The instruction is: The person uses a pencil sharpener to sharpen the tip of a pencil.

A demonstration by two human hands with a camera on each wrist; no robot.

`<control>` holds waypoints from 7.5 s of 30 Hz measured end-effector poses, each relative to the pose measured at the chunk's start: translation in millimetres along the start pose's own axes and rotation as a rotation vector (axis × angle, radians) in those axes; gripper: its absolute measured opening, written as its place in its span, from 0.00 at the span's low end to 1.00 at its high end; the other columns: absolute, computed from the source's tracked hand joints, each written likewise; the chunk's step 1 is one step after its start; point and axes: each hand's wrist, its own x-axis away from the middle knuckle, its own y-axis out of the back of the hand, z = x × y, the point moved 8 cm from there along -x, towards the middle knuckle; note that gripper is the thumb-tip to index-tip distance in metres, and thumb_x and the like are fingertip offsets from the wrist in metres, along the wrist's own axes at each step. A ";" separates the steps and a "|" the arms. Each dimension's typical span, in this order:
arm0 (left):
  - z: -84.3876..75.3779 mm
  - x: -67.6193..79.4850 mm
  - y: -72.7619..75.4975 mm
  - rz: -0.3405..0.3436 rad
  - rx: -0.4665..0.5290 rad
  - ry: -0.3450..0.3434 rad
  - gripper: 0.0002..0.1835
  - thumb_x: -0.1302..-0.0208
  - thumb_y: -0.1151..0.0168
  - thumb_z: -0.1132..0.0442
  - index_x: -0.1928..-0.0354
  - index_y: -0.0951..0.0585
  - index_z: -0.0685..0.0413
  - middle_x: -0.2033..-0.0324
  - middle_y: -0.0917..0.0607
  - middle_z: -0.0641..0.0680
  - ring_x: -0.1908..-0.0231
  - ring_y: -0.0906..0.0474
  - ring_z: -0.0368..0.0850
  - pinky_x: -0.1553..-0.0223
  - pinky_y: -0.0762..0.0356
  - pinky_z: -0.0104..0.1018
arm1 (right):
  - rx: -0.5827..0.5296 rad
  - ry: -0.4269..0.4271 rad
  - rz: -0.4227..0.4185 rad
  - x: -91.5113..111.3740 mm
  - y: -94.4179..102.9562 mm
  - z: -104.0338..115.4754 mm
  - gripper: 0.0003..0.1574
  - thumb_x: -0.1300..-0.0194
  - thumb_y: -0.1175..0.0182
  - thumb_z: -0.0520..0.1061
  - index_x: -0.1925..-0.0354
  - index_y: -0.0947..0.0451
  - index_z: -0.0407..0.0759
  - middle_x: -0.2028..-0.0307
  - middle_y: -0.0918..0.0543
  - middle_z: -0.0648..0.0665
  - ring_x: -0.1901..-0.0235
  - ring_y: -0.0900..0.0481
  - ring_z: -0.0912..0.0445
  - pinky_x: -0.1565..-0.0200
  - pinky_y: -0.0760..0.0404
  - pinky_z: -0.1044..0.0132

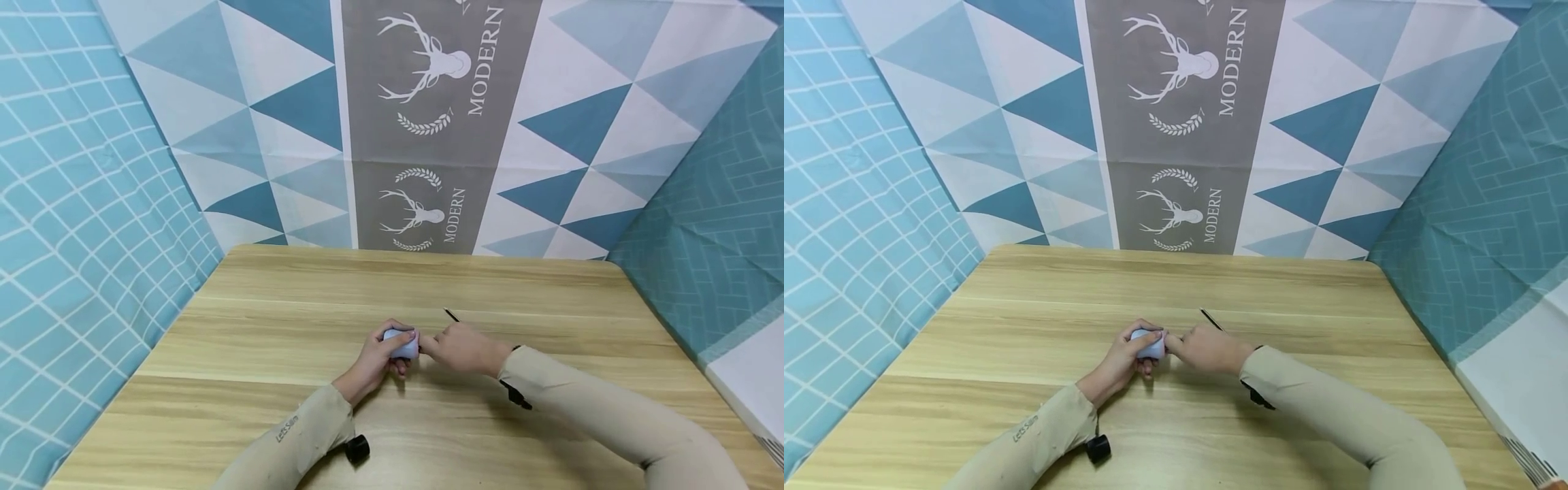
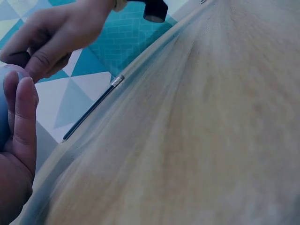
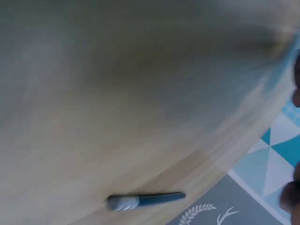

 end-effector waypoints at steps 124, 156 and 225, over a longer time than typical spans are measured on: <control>0.0 -2.6 5.5 -0.045 0.050 0.015 0.03 0.33 0.38 0.59 0.66 0.19 0.47 0.80 0.21 0.56 0.90 0.29 0.38 0.90 0.27 0.31 | -0.044 -0.033 -0.135 6.5 13.0 -5.3 0.22 0.17 0.69 0.50 0.69 0.38 0.45 0.87 0.44 0.59 0.87 0.50 0.67 0.86 0.48 0.75; 0.1 -1.2 4.6 -0.044 0.041 0.030 0.01 0.33 0.40 0.61 0.64 0.20 0.47 0.76 0.21 0.56 0.88 0.29 0.38 0.89 0.27 0.30 | -1.280 -0.836 0.325 19.7 -8.7 -51.1 0.29 0.21 0.58 0.58 0.63 0.26 0.35 0.81 0.30 0.49 0.84 0.36 0.57 0.81 0.33 0.65; 1.2 -0.2 2.1 -0.046 0.033 0.060 0.03 0.34 0.38 0.59 0.67 0.20 0.47 0.81 0.22 0.54 0.89 0.30 0.38 0.90 0.29 0.30 | -0.621 -0.457 0.047 17.4 32.7 -30.8 0.11 0.23 0.47 0.46 0.53 0.25 0.40 0.69 0.22 0.48 0.74 0.26 0.61 0.72 0.21 0.63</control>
